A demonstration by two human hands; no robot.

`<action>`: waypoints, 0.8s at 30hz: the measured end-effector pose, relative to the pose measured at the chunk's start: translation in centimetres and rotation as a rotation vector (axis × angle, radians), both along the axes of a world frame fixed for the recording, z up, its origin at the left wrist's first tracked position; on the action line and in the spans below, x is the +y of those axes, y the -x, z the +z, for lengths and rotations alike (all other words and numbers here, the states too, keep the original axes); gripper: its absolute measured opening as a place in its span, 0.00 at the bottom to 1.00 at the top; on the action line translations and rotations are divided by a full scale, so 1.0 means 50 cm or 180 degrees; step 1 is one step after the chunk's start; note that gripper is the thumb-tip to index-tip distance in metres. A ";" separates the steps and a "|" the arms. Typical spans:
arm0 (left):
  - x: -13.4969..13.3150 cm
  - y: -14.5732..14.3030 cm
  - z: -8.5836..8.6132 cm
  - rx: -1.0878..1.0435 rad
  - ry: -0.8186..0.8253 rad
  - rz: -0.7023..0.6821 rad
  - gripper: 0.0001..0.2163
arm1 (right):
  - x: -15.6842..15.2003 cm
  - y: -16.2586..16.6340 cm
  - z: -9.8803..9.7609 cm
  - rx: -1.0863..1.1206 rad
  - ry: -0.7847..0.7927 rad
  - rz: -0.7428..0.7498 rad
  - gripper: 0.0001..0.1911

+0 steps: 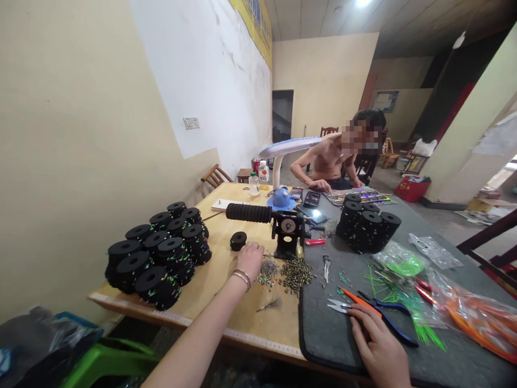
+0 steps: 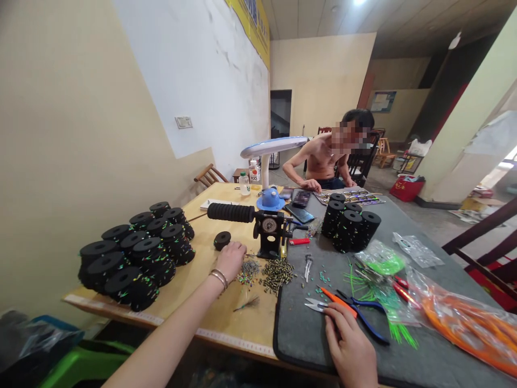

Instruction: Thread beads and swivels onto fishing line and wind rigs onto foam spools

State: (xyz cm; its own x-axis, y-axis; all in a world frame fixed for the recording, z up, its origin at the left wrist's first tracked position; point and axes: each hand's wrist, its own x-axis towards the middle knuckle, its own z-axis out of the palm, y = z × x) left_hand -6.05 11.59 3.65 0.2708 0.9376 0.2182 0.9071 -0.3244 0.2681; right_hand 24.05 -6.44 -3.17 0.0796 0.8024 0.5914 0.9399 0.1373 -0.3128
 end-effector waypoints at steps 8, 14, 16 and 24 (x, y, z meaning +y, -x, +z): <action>-0.041 0.040 0.023 -0.1156 0.0262 0.0067 0.07 | 0.000 0.001 0.004 0.0067 0.0021 0.0048 0.14; -0.088 0.038 0.030 -0.2427 0.1131 -0.0151 0.05 | 0.000 0.001 -0.001 0.0131 0.0052 0.0040 0.14; -0.111 0.031 0.035 -0.2783 0.1453 -0.0217 0.07 | 0.001 0.001 -0.001 0.0213 0.0045 0.0021 0.14; -0.230 -0.063 0.047 -0.4066 0.2591 -0.0577 0.14 | -0.047 0.091 0.045 0.1737 0.0198 0.0498 0.12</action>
